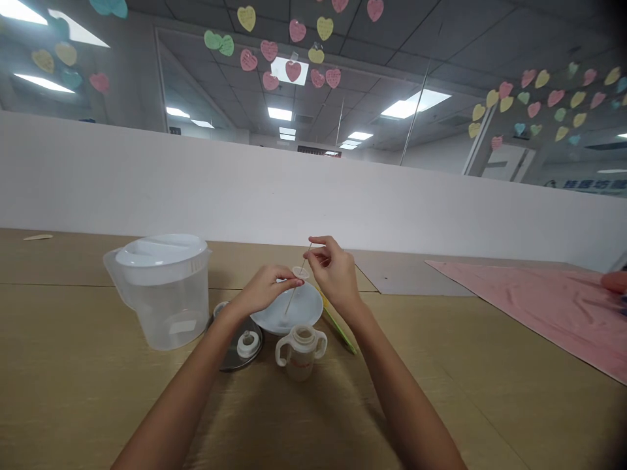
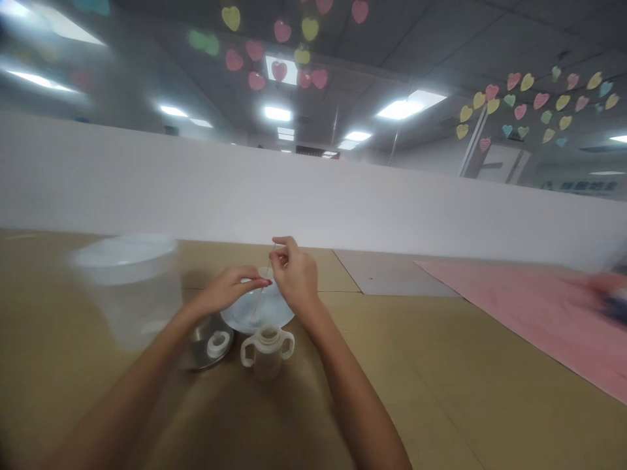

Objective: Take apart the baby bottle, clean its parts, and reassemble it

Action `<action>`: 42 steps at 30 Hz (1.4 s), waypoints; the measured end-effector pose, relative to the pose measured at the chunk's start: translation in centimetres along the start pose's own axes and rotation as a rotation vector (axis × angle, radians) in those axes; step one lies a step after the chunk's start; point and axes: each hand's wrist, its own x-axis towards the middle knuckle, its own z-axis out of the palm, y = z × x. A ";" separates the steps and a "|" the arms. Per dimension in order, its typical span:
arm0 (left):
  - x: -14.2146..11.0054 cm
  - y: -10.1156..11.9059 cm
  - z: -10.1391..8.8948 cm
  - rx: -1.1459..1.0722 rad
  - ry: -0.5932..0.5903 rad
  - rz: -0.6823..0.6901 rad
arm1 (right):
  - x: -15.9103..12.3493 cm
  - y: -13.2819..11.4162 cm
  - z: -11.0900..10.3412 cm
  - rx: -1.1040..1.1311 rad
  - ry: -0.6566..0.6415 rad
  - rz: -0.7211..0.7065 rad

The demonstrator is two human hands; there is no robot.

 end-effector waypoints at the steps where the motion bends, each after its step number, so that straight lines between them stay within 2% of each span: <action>1: 0.0 0.0 -0.1 -0.030 0.012 -0.008 | -0.1 0.0 0.3 -0.013 -0.022 -0.002; 3: 0.0 0.1 -0.2 -0.067 0.053 -0.020 | -0.2 -0.1 0.9 -0.031 -0.054 -0.018; 5: 0.0 0.1 -0.3 -0.044 0.101 -0.017 | -0.3 -0.3 1.2 -0.041 -0.028 -0.046; 8: 0.0 0.0 -0.2 0.051 0.132 0.017 | -0.4 -0.9 0.9 -0.009 0.120 -0.138; 12: 0.1 -0.1 0.4 0.064 0.117 0.038 | -0.4 -2.1 -0.8 0.042 0.363 -0.313; 17: 0.4 -0.1 0.9 0.065 0.096 0.066 | -0.8 -3.6 -3.1 -0.016 0.468 -0.371; 21: 0.3 -1.2 0.7 0.215 0.071 -0.004 | -1.2 -4.7 -4.9 0.011 0.602 -0.384; 24: 0.0 -2.8 0.8 0.366 -0.004 -0.115 | -1.2 -5.2 -6.0 0.058 0.762 -0.365; 26: -0.2 -3.8 1.2 0.431 -0.058 -0.195 | -1.1 -5.0 -6.3 0.061 0.799 -0.329; 30: -0.4 -5.1 2.7 0.431 -0.162 -0.279 | -0.4 -3.4 -5.4 0.023 0.655 -0.242; 34: -0.7 -5.2 3.3 0.287 -0.383 -0.291 | 0.5 -0.7 -3.3 -0.015 0.384 -0.089; 36: -0.7 -4.7 2.8 0.221 -0.436 -0.278 | 0.8 0.8 -2.2 -0.071 0.236 -0.004; 39: -0.5 -3.7 1.4 0.184 -0.385 -0.262 | 1.0 3.2 -0.6 -0.171 0.058 0.096; 42: -0.3 -2.4 -0.3 0.151 -0.254 -0.230 | 0.8 5.3 0.6 -0.308 -0.080 0.182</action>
